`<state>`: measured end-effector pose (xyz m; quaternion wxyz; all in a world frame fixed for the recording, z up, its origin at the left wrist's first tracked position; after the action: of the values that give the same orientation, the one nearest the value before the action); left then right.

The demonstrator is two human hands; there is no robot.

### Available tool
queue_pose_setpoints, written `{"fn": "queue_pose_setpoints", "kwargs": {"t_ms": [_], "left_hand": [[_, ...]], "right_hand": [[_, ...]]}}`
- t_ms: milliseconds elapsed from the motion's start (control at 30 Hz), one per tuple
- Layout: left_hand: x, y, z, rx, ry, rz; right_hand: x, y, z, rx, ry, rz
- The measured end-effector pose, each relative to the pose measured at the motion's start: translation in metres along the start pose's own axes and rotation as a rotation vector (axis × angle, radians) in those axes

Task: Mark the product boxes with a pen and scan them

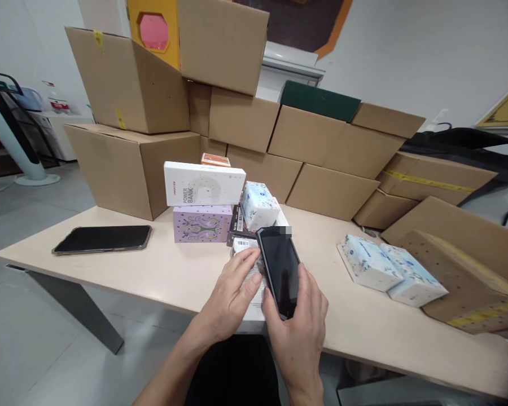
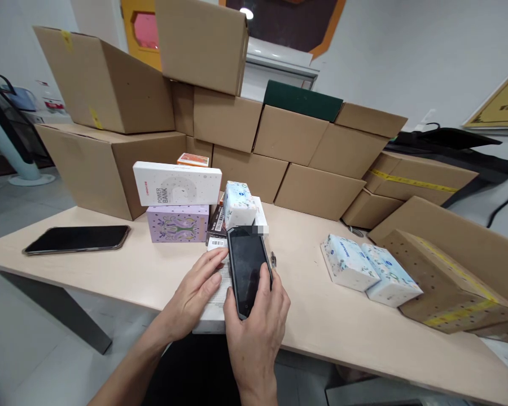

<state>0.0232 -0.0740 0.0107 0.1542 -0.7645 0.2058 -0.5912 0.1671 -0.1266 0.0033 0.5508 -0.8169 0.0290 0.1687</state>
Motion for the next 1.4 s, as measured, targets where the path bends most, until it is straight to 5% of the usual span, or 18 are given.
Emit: {"fn": "queue_pose_setpoints", "kwargs": {"t_ms": [1100,1400], "left_hand": [[-0.002,0.002,0.001,0.001,-0.01,0.011],[0.001,0.002,-0.001,-0.01,-0.033,0.017]], "right_hand": [[0.001,-0.003,-0.004,0.009,-0.049,0.057],[0.051,-0.012,-0.037,0.054,0.062,0.219]]}}
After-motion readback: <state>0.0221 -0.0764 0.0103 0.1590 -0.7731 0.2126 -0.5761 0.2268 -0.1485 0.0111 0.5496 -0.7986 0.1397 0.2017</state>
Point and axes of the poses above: each hand's wrist, its own y-axis away from the middle knuckle, its own z-axis out of the palm, x = y × z, the point moved 2 cm from there along -y, towards the middle knuckle, and after that the axes turned 11 degrees about x, right-handed, at the moved point
